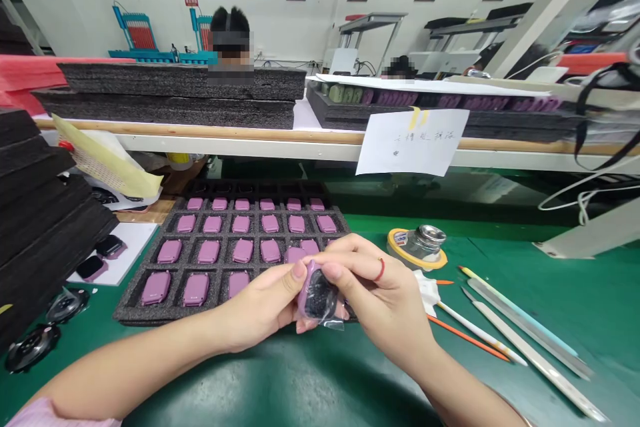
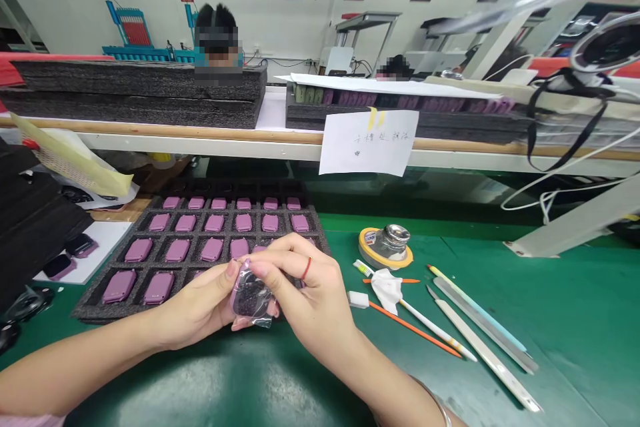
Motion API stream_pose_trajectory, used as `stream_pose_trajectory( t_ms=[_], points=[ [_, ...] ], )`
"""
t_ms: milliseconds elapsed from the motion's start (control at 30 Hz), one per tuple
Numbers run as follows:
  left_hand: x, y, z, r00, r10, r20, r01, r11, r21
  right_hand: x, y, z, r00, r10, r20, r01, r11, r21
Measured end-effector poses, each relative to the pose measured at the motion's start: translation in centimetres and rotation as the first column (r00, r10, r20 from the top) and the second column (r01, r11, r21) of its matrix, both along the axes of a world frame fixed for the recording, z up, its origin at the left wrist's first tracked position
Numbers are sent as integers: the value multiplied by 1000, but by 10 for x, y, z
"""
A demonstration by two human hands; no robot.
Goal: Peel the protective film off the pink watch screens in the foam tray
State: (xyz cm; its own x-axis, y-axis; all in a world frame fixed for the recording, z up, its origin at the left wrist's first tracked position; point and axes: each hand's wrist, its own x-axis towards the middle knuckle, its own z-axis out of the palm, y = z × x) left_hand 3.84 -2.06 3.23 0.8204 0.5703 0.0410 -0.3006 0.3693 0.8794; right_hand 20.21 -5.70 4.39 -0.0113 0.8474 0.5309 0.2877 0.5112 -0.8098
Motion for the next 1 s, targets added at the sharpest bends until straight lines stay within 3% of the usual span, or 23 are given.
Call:
stream_pose_trajectory(
  t_ms=[67, 133, 200, 333, 467, 633, 1000],
  points=[
    [0, 0, 0, 999, 35, -6, -35, 999, -28, 2, 1, 3, 987, -114, 114, 97, 985, 145],
    [0, 0, 0, 997, 81, -8, -81, 995, -53, 5, -1, 7, 944, -262, 199, 195, 933, 302],
    [0, 0, 0, 994, 112, -14, -113, 992, -64, 8, -4, 10, 911, -300, 283, 184, 910, 373],
    [0, 2, 0, 989, 132, -64, -134, 991, -32, 7, -10, 9, 872, -164, 460, 20, 953, 303],
    [-2, 4, 1, 975, 188, -121, -178, 980, 92, 6, -12, 7, 934, -74, 350, 4, 980, 197],
    [-7, 4, 9, 975, 187, -116, -185, 982, 32, 10, -11, 10, 972, 48, 230, -62, 996, 56],
    [-6, 6, 6, 974, 209, -88, -208, 978, 21, 10, -10, 8, 971, 43, 233, -50, 999, 20]
  ],
)
